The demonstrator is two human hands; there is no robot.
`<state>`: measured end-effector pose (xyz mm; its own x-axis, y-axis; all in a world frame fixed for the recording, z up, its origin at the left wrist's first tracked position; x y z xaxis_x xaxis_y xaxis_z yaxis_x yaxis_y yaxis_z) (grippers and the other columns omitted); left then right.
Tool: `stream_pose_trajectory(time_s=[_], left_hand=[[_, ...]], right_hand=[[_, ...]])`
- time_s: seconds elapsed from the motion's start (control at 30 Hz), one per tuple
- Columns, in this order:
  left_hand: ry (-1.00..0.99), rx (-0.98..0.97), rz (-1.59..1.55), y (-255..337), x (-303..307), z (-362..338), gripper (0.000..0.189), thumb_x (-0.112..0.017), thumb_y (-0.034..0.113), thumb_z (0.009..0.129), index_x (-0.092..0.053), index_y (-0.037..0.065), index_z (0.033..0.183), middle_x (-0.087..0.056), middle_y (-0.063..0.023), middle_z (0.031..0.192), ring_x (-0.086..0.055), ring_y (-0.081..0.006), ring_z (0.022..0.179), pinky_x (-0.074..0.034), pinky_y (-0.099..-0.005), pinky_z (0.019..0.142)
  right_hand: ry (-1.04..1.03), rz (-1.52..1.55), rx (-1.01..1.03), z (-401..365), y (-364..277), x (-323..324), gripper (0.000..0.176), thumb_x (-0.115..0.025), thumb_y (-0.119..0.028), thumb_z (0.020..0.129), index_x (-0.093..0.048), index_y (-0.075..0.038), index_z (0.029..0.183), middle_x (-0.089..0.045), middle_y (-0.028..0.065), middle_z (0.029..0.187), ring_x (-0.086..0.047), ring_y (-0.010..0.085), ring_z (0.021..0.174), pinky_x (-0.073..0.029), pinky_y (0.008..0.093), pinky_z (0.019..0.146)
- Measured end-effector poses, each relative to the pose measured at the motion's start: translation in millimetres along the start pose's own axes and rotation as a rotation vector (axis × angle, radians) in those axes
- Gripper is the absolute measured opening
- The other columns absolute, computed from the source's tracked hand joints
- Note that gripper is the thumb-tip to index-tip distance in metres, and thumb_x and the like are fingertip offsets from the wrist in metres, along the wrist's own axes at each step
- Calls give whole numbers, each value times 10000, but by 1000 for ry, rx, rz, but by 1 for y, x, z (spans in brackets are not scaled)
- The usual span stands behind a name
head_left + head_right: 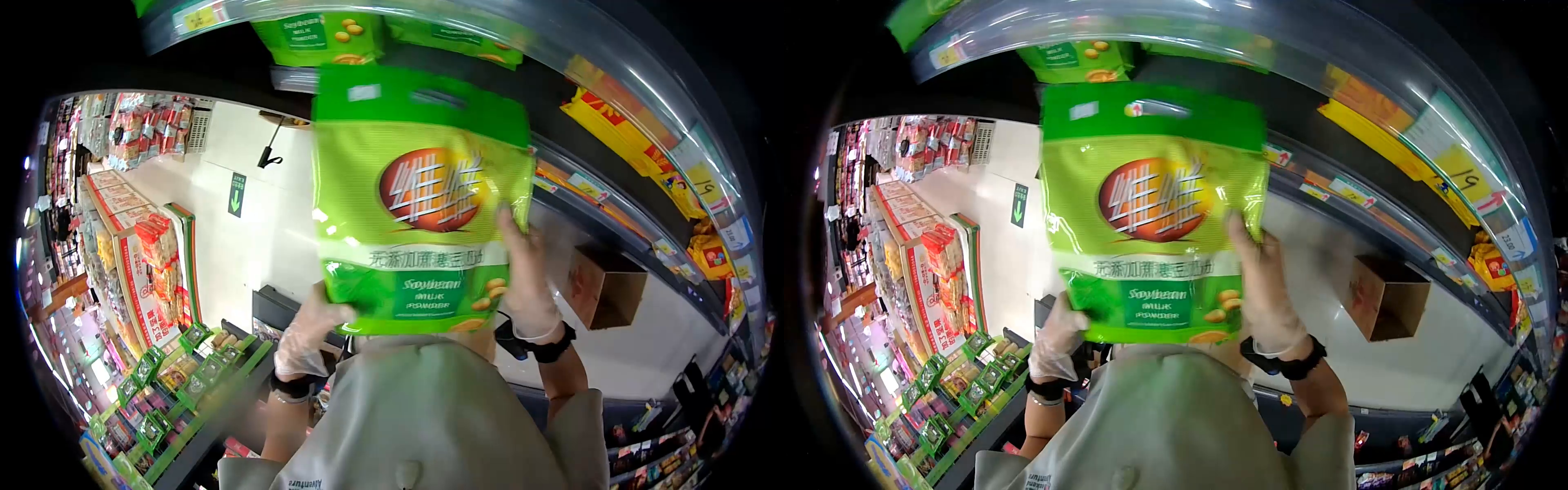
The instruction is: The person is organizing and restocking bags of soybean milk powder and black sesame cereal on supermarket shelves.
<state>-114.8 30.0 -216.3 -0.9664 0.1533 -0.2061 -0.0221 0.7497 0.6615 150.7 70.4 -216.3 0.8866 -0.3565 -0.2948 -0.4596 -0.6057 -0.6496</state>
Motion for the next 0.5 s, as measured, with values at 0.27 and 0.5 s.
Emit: stream_pose_trajectory(time_s=[0.27, 0.5], left_hand=[[130, -1, 65, -5, 39, -43, 679, -871, 317, 529, -568, -16, 1037, -624, -55, 926, -591, -167, 856, -483, -296, 771], [435, -173, -176, -15, 56, -50, 731, -811, 196, 646, -423, 38, 1245, -560, -61, 1094, -543, -208, 988, -444, -334, 855]], right_hand=[[-223, 36, 266, 22, 29, -65, 461, -497, -426, 900, -579, -3, 1063, -609, 47, 847, -527, 130, 778, -412, 285, 714], [-353, -156, -38, 33, 40, -78, 522, -556, -421, 872, -527, 17, 1154, -598, 47, 1023, -534, 108, 924, -428, 252, 821]])
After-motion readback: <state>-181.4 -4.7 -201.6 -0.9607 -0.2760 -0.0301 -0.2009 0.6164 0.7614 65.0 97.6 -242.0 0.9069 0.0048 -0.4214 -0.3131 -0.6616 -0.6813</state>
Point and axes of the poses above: each hand's wrist, its own z-axis towards the middle knuckle, its own x-axis out of the back of the hand, y = z × x, the point moved 10 cm from there along z, towards the middle knuckle
